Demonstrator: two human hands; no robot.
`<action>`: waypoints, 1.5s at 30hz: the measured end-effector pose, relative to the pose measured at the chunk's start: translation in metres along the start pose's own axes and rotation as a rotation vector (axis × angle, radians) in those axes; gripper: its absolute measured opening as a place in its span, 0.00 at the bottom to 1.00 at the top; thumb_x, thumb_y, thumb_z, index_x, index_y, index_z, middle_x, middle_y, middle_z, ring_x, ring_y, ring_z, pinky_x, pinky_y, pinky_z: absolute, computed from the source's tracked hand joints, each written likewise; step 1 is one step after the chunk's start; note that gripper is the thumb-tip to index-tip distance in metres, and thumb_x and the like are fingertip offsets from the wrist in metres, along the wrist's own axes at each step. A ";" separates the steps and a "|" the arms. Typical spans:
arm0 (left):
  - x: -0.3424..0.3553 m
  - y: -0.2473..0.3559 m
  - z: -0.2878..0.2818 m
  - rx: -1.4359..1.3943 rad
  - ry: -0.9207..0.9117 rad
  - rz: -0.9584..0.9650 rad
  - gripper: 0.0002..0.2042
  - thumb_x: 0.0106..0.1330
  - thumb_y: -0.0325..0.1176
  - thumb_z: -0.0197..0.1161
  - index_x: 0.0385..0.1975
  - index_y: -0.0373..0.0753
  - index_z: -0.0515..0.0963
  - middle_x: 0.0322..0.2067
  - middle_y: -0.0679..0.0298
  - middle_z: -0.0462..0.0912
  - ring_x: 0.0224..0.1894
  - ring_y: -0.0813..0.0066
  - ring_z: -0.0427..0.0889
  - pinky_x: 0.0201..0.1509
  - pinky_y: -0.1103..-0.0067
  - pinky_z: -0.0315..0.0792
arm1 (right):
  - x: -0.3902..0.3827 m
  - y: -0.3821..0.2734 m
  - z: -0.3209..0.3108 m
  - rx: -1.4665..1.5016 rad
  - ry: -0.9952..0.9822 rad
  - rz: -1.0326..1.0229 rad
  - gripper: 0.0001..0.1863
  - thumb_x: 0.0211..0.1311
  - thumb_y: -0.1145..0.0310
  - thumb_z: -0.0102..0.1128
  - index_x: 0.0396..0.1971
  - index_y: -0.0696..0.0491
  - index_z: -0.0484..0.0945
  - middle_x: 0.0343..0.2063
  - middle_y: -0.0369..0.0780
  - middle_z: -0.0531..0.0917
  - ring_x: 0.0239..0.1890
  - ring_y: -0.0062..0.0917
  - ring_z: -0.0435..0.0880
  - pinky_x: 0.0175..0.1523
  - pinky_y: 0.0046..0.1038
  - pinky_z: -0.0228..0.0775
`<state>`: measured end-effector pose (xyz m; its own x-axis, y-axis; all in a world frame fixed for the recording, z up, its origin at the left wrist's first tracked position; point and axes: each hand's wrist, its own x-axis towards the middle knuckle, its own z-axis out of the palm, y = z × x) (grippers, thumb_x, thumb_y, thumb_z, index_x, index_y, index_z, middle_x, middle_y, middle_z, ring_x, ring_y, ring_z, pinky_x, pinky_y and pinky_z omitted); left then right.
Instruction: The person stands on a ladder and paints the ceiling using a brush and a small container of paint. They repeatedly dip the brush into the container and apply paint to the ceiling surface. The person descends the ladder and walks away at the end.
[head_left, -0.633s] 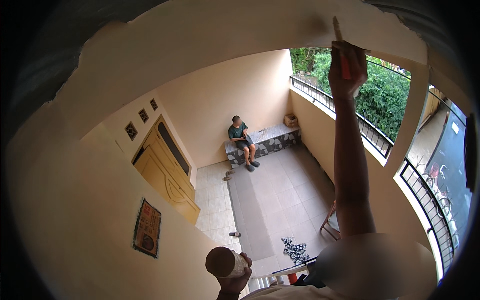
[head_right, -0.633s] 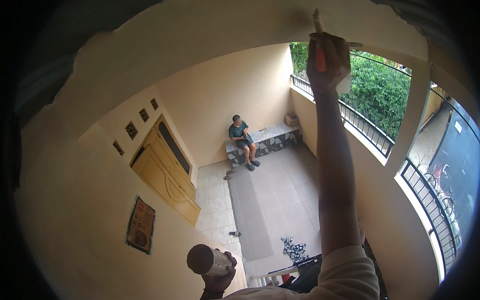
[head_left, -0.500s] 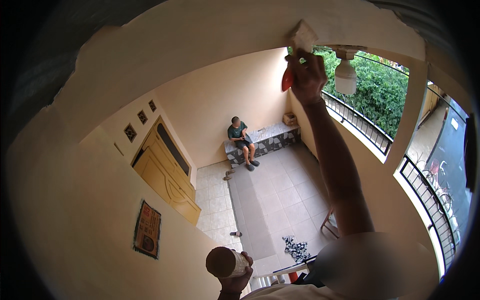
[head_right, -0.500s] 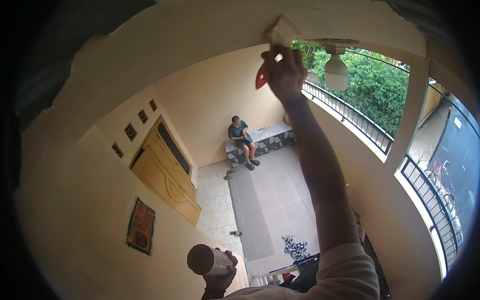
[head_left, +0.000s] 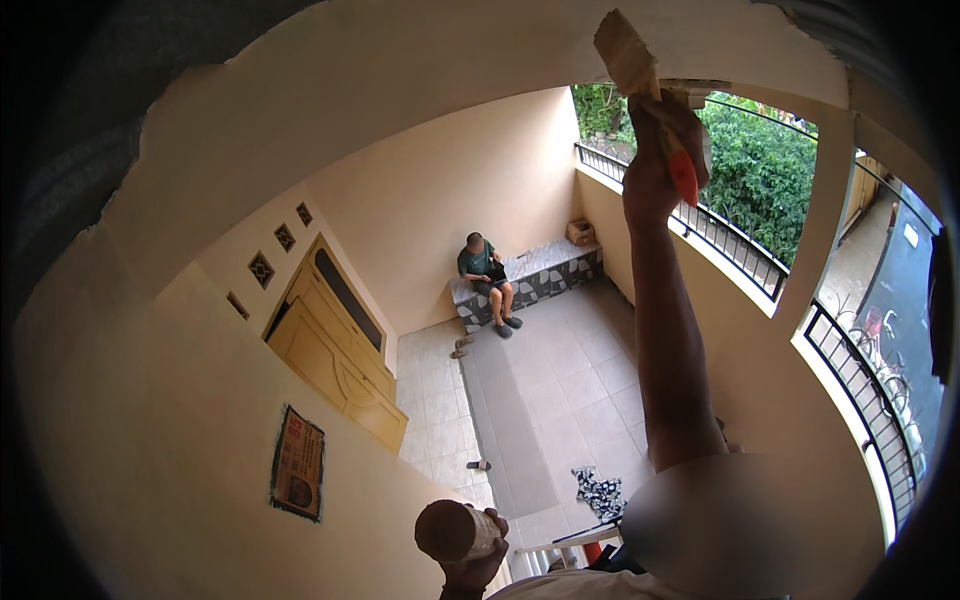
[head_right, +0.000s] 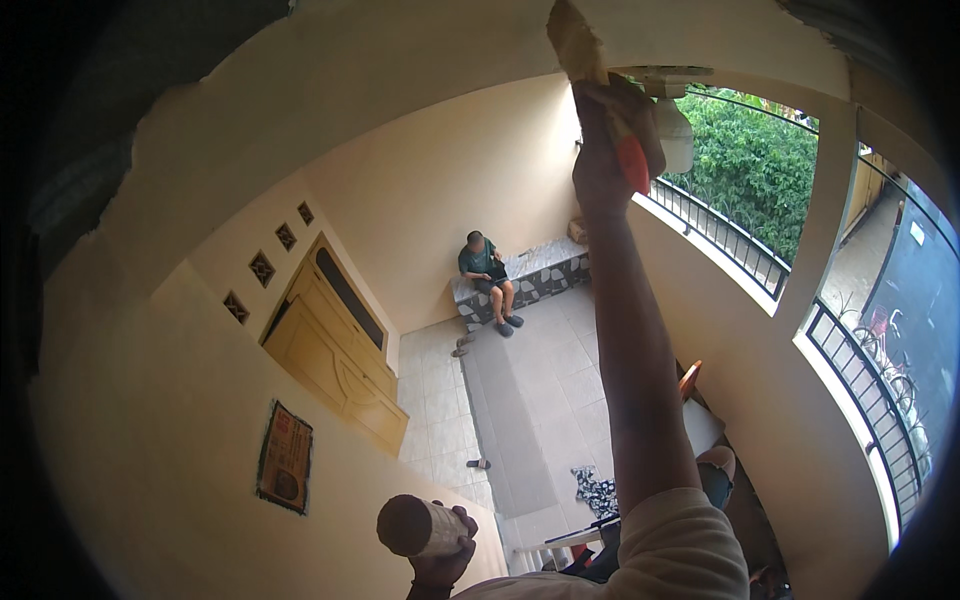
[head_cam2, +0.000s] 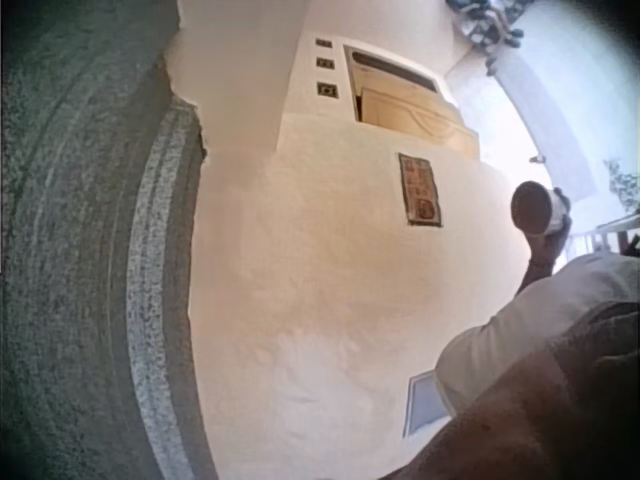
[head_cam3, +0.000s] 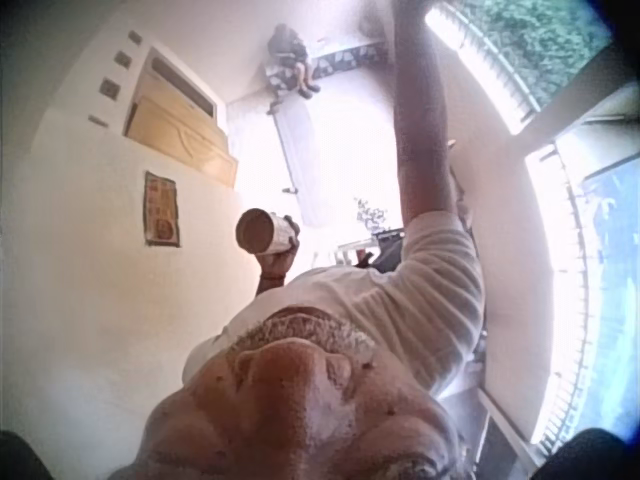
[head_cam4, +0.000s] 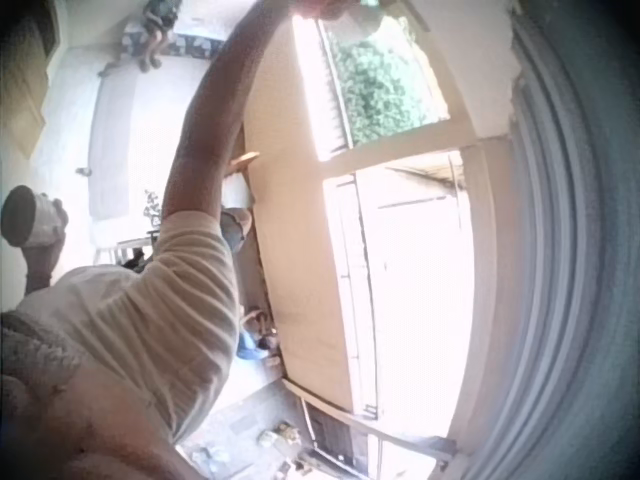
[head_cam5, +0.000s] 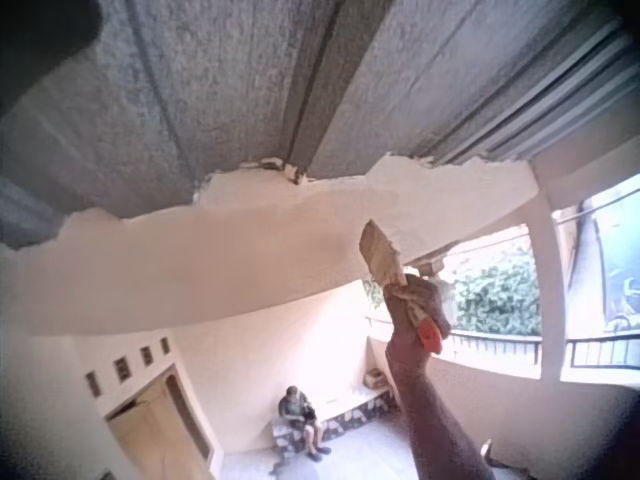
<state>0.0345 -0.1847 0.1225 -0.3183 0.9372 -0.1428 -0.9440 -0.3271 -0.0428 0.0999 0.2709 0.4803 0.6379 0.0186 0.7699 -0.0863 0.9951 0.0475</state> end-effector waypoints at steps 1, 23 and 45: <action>0.000 -0.001 0.001 -0.003 -0.004 0.001 0.23 0.61 0.53 0.65 0.54 0.52 0.79 0.57 0.57 0.74 0.62 0.59 0.68 0.55 0.63 0.73 | 0.006 0.014 0.001 -0.035 -0.014 -0.015 0.09 0.56 0.84 0.70 0.36 0.56 0.84 0.39 0.39 0.85 0.43 0.24 0.84 0.48 0.26 0.77; 0.004 -0.002 -0.001 -0.032 -0.079 -0.054 0.25 0.61 0.52 0.68 0.56 0.50 0.77 0.60 0.56 0.72 0.66 0.56 0.66 0.61 0.60 0.72 | -0.009 0.021 -0.006 0.968 0.376 0.784 0.07 0.69 0.77 0.58 0.43 0.65 0.74 0.42 0.47 0.80 0.45 0.30 0.85 0.52 0.25 0.86; 0.005 0.005 -0.002 -0.045 -0.088 -0.029 0.24 0.61 0.52 0.68 0.56 0.51 0.78 0.59 0.57 0.72 0.64 0.56 0.67 0.59 0.60 0.73 | 0.007 -0.025 0.019 -0.273 -0.326 -0.193 0.09 0.52 0.79 0.71 0.33 0.51 0.85 0.35 0.40 0.88 0.36 0.32 0.88 0.41 0.28 0.80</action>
<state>0.0280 -0.1816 0.1192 -0.2988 0.9528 -0.0536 -0.9488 -0.3026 -0.0904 0.0914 0.2444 0.4965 0.3449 -0.1573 0.9254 0.2432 0.9672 0.0737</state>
